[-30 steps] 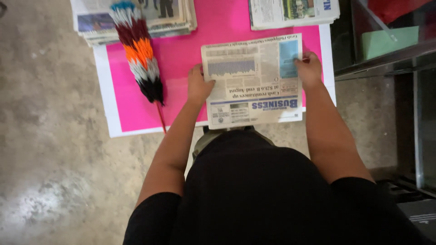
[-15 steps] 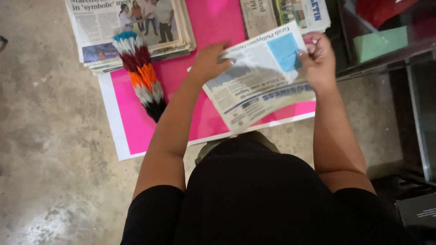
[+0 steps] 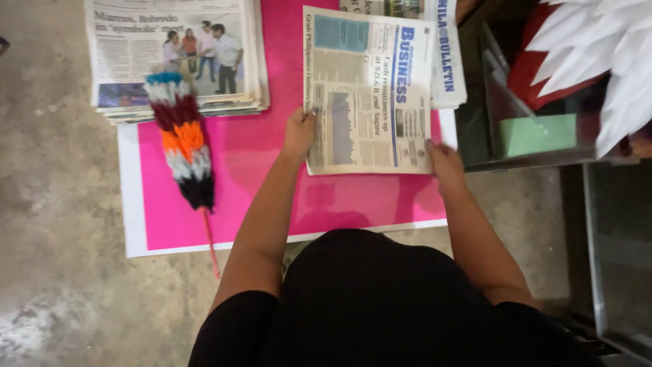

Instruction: Dusting a stack of newspapers with a feather duster and flipping through the pages.

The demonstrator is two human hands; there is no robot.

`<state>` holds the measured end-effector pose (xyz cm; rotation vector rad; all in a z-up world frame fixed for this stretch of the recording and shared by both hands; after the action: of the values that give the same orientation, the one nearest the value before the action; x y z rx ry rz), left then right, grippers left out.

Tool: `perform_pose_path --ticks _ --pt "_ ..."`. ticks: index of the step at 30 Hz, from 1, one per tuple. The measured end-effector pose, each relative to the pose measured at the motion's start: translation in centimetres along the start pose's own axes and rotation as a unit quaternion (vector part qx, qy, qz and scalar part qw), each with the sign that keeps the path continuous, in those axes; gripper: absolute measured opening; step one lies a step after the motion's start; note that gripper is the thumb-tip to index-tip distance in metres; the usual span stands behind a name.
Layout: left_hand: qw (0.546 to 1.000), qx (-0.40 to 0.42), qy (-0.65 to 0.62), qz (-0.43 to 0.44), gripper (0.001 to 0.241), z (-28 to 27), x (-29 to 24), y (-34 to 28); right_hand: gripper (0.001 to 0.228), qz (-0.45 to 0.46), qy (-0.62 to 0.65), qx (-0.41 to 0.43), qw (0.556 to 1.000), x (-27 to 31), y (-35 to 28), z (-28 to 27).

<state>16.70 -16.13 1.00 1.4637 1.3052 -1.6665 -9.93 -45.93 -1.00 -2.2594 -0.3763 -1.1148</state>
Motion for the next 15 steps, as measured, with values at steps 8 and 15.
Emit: perform_pose_path --ticks 8,15 --pt "0.989 -0.015 -0.058 0.134 0.03 9.6 -1.7 7.9 0.027 -0.027 0.13 -0.025 0.991 1.9 12.5 -2.0" --pt "0.964 -0.074 0.162 0.198 0.065 7.3 -5.4 1.5 0.027 -0.153 -0.146 -0.144 0.967 0.0 28.4 -1.0"
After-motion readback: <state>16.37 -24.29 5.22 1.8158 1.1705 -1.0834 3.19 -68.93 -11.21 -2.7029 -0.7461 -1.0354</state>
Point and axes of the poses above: each hand's wrist, its own y-axis towards the middle knuckle, its own z-axis out of the palm, x = y × z, the point moved 2 cm from there along y, towards the middle knuckle, and after that the axes turned 1 degree about -y, right-handed, at the moved point
